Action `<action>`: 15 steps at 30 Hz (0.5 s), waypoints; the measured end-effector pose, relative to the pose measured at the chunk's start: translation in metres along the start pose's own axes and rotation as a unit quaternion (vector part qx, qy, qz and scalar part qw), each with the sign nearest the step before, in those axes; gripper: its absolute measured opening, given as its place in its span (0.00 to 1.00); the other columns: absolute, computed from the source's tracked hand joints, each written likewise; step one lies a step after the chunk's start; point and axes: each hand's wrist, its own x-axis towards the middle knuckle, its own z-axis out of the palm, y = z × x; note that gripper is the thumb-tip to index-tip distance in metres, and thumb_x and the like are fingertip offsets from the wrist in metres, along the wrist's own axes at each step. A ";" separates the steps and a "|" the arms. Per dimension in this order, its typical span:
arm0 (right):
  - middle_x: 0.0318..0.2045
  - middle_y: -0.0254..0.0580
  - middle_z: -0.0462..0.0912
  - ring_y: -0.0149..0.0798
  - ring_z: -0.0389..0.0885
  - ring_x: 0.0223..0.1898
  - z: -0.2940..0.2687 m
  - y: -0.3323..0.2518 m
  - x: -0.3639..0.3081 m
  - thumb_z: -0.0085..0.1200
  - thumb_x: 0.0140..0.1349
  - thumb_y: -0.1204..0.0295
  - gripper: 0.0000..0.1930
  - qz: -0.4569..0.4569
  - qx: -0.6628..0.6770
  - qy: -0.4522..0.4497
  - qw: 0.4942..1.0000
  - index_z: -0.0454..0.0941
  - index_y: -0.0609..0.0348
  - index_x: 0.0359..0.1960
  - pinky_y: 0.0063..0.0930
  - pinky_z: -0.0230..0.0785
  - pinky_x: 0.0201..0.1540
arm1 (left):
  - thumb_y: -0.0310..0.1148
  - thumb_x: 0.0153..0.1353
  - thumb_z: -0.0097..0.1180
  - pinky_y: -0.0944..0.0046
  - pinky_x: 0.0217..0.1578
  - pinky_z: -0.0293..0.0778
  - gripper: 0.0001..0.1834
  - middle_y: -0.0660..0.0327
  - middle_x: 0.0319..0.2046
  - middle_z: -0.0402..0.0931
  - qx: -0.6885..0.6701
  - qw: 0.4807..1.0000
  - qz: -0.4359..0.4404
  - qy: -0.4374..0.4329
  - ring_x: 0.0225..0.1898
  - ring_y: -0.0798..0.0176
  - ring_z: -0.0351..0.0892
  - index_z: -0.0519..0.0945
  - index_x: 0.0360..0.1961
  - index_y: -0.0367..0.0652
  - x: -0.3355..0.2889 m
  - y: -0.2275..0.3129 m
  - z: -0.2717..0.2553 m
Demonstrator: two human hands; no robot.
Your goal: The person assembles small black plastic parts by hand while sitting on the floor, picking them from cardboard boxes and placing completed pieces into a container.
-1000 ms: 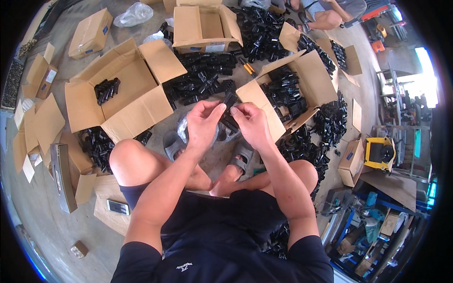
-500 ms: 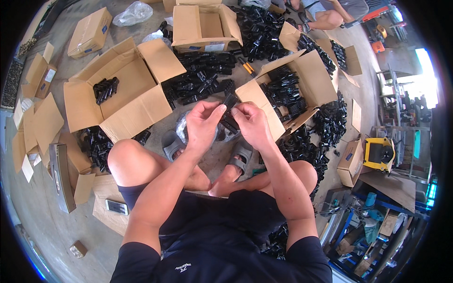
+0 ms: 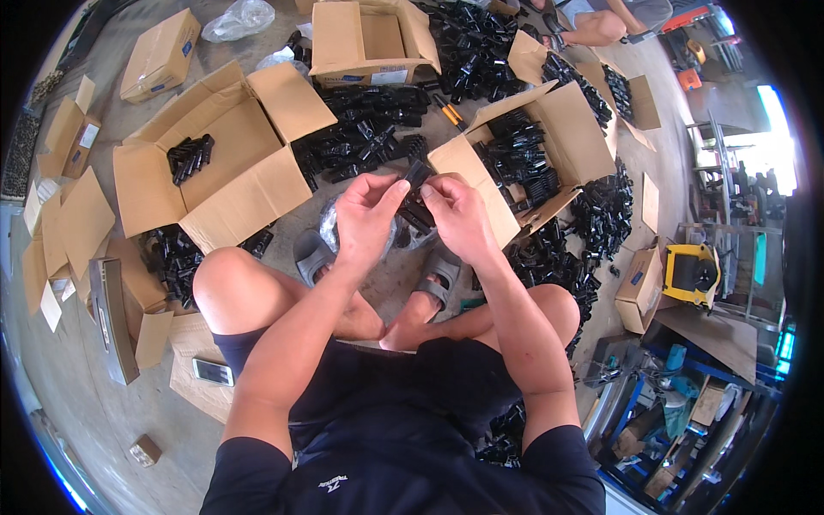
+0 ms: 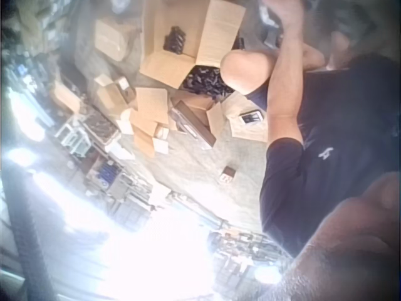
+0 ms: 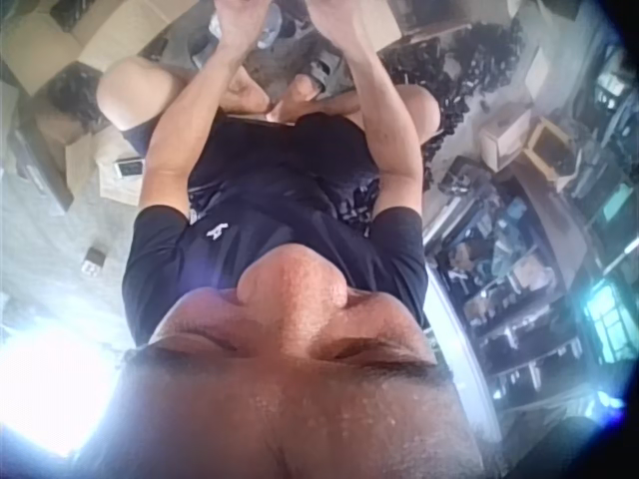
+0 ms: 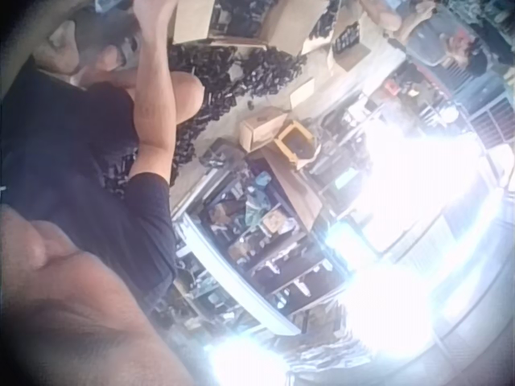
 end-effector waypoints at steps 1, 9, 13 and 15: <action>0.39 0.47 0.80 0.38 0.81 0.38 -0.002 -0.008 -0.002 0.61 0.64 0.71 0.10 0.009 0.009 -0.006 1.000 0.81 0.69 0.36 0.31 0.73 0.41 | 0.26 0.65 0.65 0.75 0.36 0.74 0.07 0.65 0.33 0.83 0.001 1.000 0.000 0.000 0.32 0.77 0.77 0.82 0.42 0.35 0.000 0.001 0.000; 0.39 0.46 0.80 0.37 0.81 0.39 -0.004 -0.010 -0.002 0.60 0.65 0.70 0.11 0.025 0.025 -0.020 0.999 0.81 0.70 0.37 0.31 0.73 0.42 | 0.25 0.64 0.65 0.73 0.40 0.76 0.07 0.62 0.35 0.85 -0.003 1.000 0.005 -0.010 0.35 0.75 0.80 0.82 0.41 0.34 0.001 0.001 -0.002; 0.39 0.45 0.79 0.36 0.81 0.40 -0.006 -0.009 -0.002 0.59 0.66 0.69 0.12 0.039 0.034 -0.032 0.998 0.81 0.71 0.38 0.31 0.73 0.42 | 0.25 0.64 0.65 0.73 0.40 0.76 0.07 0.61 0.36 0.85 -0.002 1.000 0.000 -0.011 0.36 0.75 0.80 0.82 0.41 0.34 0.001 -0.001 -0.003; 0.39 0.45 0.79 0.36 0.80 0.40 -0.006 -0.010 -0.002 0.58 0.67 0.69 0.12 0.043 0.046 -0.034 0.997 0.81 0.71 0.38 0.31 0.73 0.42 | 0.25 0.65 0.64 0.73 0.39 0.76 0.07 0.62 0.36 0.85 0.000 1.000 0.004 -0.013 0.35 0.76 0.80 0.82 0.42 0.34 0.001 -0.002 -0.003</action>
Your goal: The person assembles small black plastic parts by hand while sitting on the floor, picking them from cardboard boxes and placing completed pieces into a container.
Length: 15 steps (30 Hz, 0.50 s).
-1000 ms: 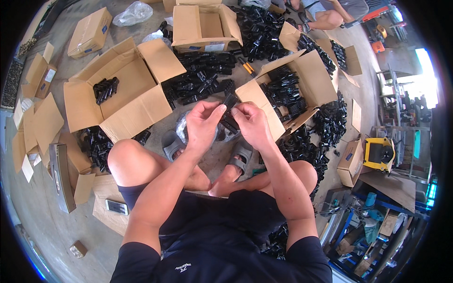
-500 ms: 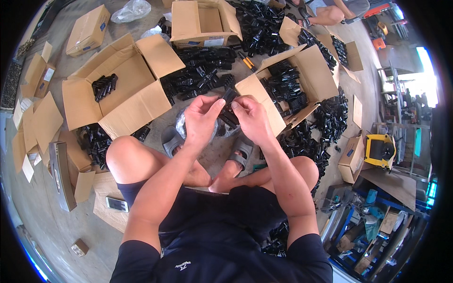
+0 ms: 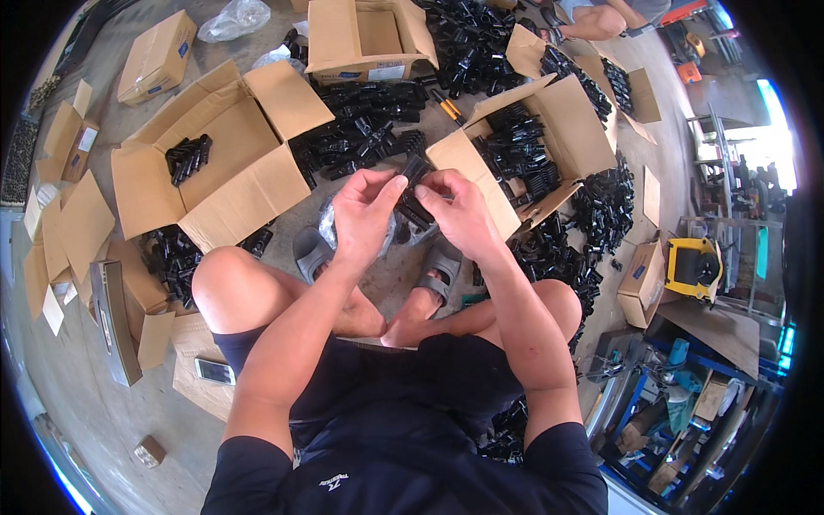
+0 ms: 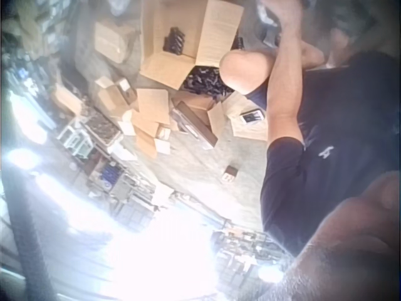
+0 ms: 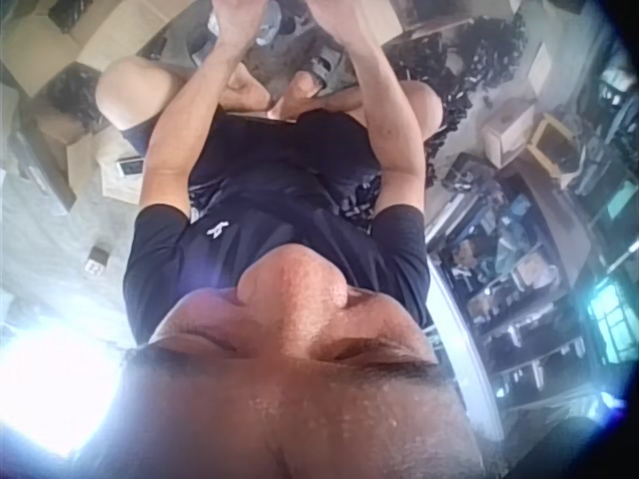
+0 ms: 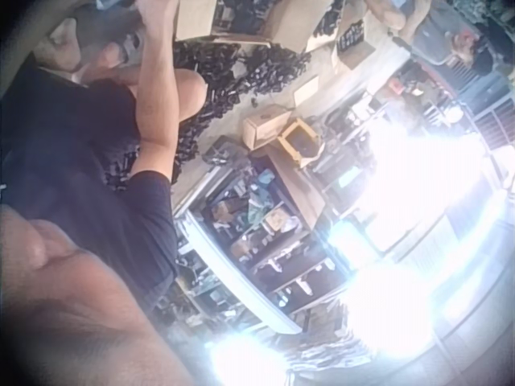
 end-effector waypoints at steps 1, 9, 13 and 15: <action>0.39 0.45 0.79 0.36 0.80 0.39 0.000 -0.001 0.000 0.58 0.67 0.69 0.13 0.003 0.000 -0.002 1.000 0.81 0.71 0.38 0.30 0.73 0.42 | 0.25 0.65 0.64 0.74 0.39 0.76 0.07 0.62 0.35 0.85 0.000 1.000 0.005 -0.002 0.35 0.76 0.80 0.82 0.43 0.35 0.000 0.000 0.000; 0.37 0.41 0.79 0.32 0.80 0.38 0.002 -0.002 0.000 0.60 0.66 0.72 0.10 0.016 0.016 -0.007 1.000 0.81 0.70 0.39 0.28 0.74 0.41 | 0.24 0.65 0.64 0.72 0.42 0.77 0.06 0.61 0.36 0.85 -0.016 1.000 -0.002 -0.005 0.38 0.74 0.81 0.82 0.41 0.34 0.001 0.000 0.000; 0.37 0.40 0.79 0.30 0.80 0.38 0.001 -0.002 0.000 0.59 0.67 0.73 0.09 0.025 0.025 -0.008 0.999 0.81 0.70 0.38 0.27 0.74 0.40 | 0.24 0.64 0.64 0.72 0.43 0.77 0.06 0.61 0.36 0.85 -0.020 1.000 -0.008 -0.004 0.38 0.74 0.81 0.81 0.41 0.34 0.001 0.001 0.000; 0.37 0.40 0.79 0.30 0.80 0.38 0.003 -0.006 -0.001 0.59 0.67 0.73 0.09 0.033 0.037 -0.012 0.999 0.81 0.70 0.38 0.26 0.74 0.39 | 0.24 0.64 0.65 0.72 0.42 0.77 0.06 0.61 0.36 0.85 -0.016 1.000 -0.004 0.001 0.37 0.75 0.81 0.81 0.41 0.34 0.001 -0.001 -0.002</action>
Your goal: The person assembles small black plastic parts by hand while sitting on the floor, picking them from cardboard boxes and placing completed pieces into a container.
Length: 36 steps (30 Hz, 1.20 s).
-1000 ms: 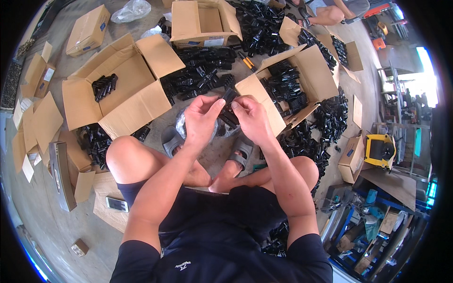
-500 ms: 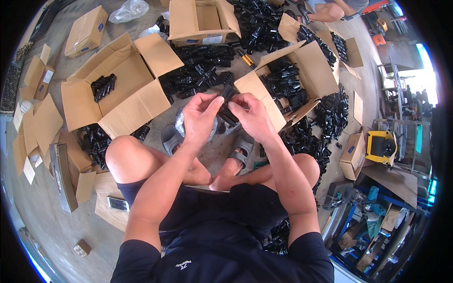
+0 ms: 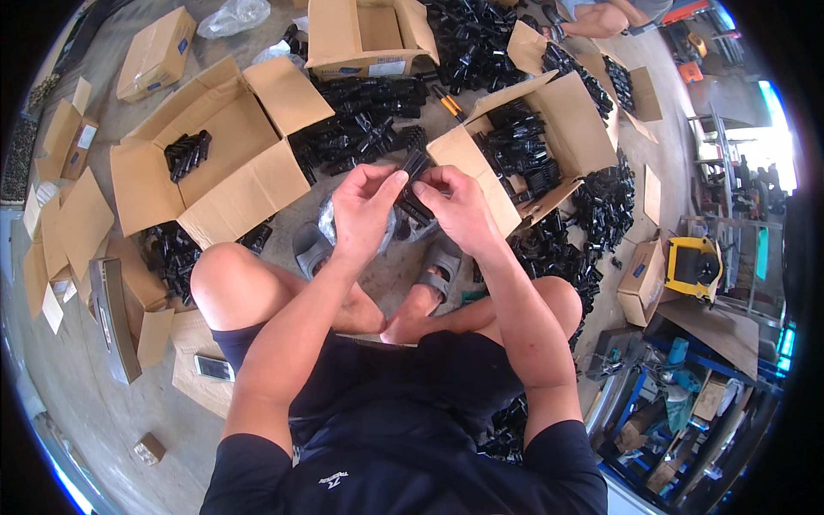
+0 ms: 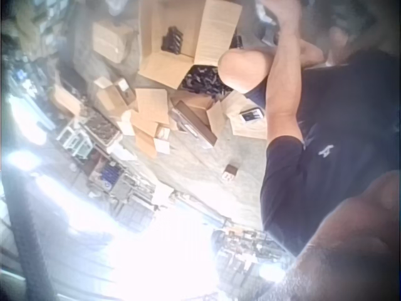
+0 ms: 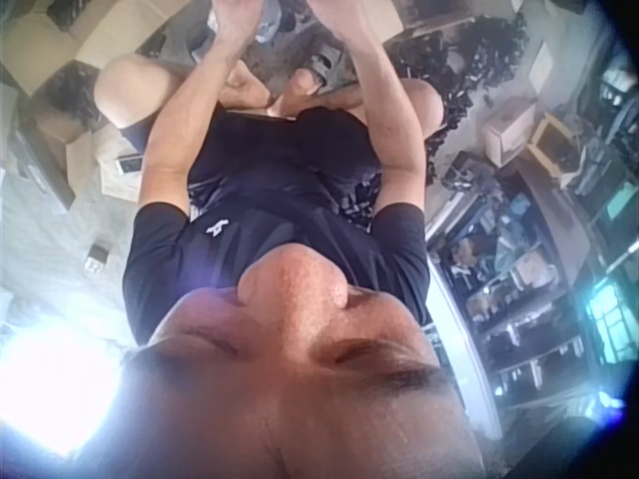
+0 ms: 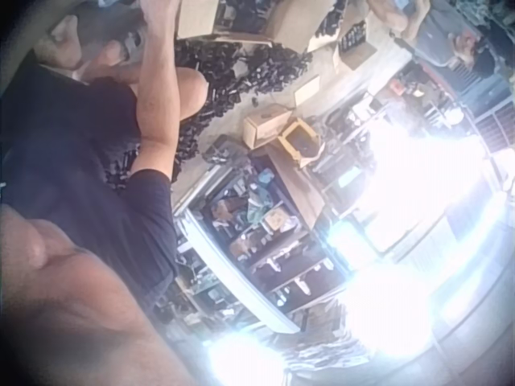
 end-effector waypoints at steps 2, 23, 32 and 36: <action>0.37 0.40 0.79 0.30 0.80 0.38 0.001 -0.001 0.001 0.59 0.67 0.73 0.09 0.019 -0.008 0.004 1.000 0.81 0.70 0.38 0.26 0.74 0.39 | 0.24 0.64 0.65 0.73 0.42 0.77 0.06 0.61 0.36 0.85 0.008 1.000 0.000 -0.003 0.37 0.75 0.81 0.82 0.41 0.34 0.000 0.001 0.000; 0.34 0.44 0.77 0.53 0.80 0.38 -0.012 -0.035 -0.017 0.63 0.55 0.78 0.27 -0.291 -0.325 -0.128 0.891 0.75 0.45 0.59 0.43 0.76 0.43 | 0.38 0.66 0.64 0.67 0.31 0.81 0.10 0.66 0.29 0.81 -0.045 0.977 -0.209 -0.003 0.27 0.71 0.82 0.80 0.33 0.46 0.011 0.016 -0.011; 0.40 0.42 0.85 0.31 0.84 0.37 -0.031 -0.043 -0.018 0.65 0.61 0.76 0.20 -0.122 -0.175 -0.091 0.973 0.76 0.59 0.55 0.27 0.77 0.40 | 0.34 0.71 0.58 0.67 0.56 0.73 0.17 0.60 0.47 0.83 0.076 0.983 -0.031 -0.163 0.50 0.70 0.79 0.80 0.56 0.36 0.012 0.020 -0.009; 0.39 0.33 0.85 0.21 0.79 0.35 -0.045 -0.034 -0.018 0.65 0.63 0.77 0.20 -0.137 -0.050 -0.088 0.985 0.76 0.63 0.55 0.20 0.74 0.38 | 0.23 0.60 0.67 0.66 0.52 0.77 0.26 0.59 0.50 0.82 0.161 0.951 0.006 -0.262 0.48 0.70 0.81 0.77 0.60 0.36 0.004 0.045 0.002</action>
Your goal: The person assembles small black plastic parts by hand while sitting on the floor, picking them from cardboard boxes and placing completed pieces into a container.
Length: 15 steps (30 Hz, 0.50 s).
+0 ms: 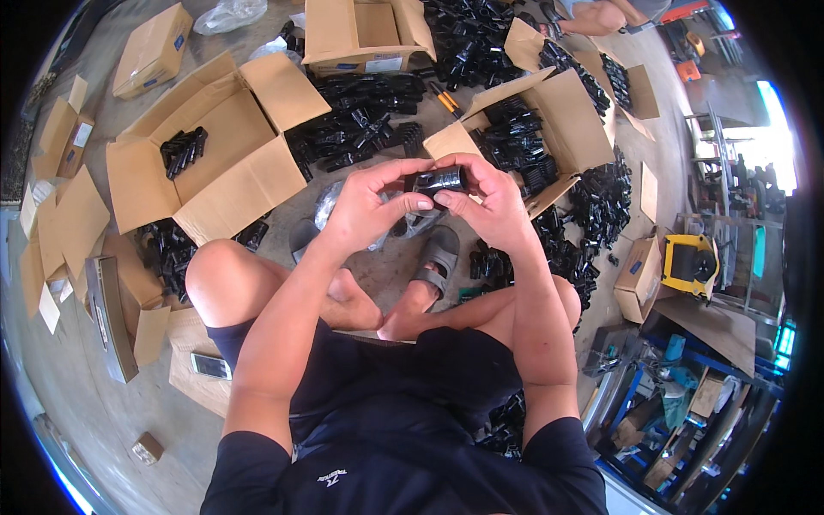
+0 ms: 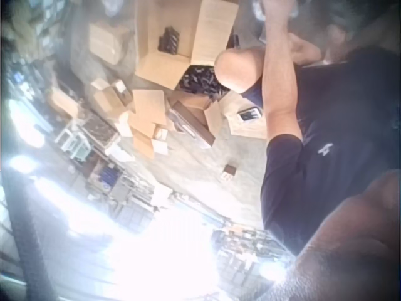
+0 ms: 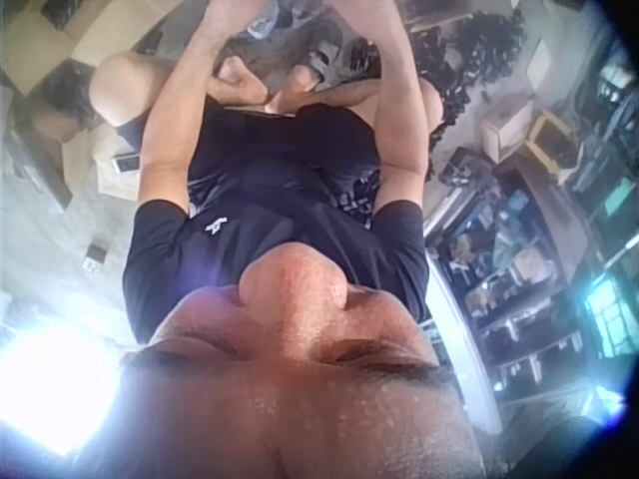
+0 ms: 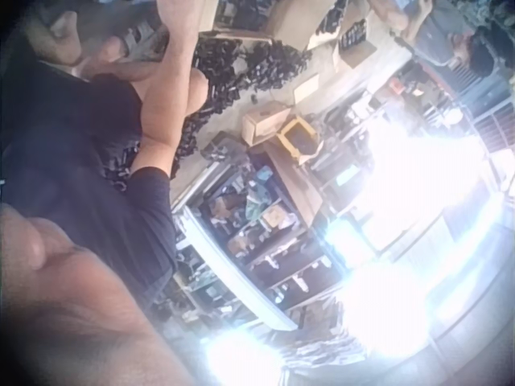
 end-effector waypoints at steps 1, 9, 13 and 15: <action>0.38 0.33 0.85 0.20 0.79 0.35 0.002 -0.001 -0.001 0.65 0.63 0.77 0.19 0.000 0.013 0.002 1.000 0.76 0.63 0.55 0.19 0.74 0.37 | 0.23 0.60 0.67 0.66 0.51 0.78 0.25 0.60 0.50 0.83 0.026 1.000 0.009 0.000 0.47 0.71 0.81 0.78 0.60 0.36 -0.002 0.001 0.000; 0.35 0.29 0.84 0.17 0.76 0.32 0.004 0.000 -0.003 0.66 0.62 0.76 0.19 0.013 0.022 0.005 1.000 0.78 0.60 0.55 0.16 0.70 0.34 | 0.21 0.63 0.63 0.66 0.54 0.77 0.20 0.61 0.50 0.80 -0.058 0.998 -0.038 -0.007 0.50 0.71 0.79 0.78 0.57 0.35 -0.003 -0.008 0.002; 0.34 0.27 0.83 0.16 0.75 0.31 0.003 0.001 -0.004 0.67 0.62 0.76 0.20 0.016 0.026 0.013 0.999 0.78 0.60 0.56 0.15 0.69 0.33 | 0.22 0.63 0.64 0.69 0.48 0.77 0.22 0.62 0.48 0.81 -0.034 0.999 -0.021 -0.003 0.46 0.73 0.80 0.78 0.59 0.37 -0.004 -0.009 0.003; 0.33 0.26 0.82 0.16 0.74 0.31 0.005 0.004 -0.003 0.67 0.62 0.76 0.20 0.012 0.035 0.016 0.999 0.79 0.60 0.56 0.15 0.68 0.33 | 0.22 0.63 0.64 0.69 0.48 0.77 0.22 0.62 0.48 0.81 -0.025 0.999 -0.020 -0.007 0.46 0.73 0.80 0.77 0.59 0.37 -0.004 -0.009 0.002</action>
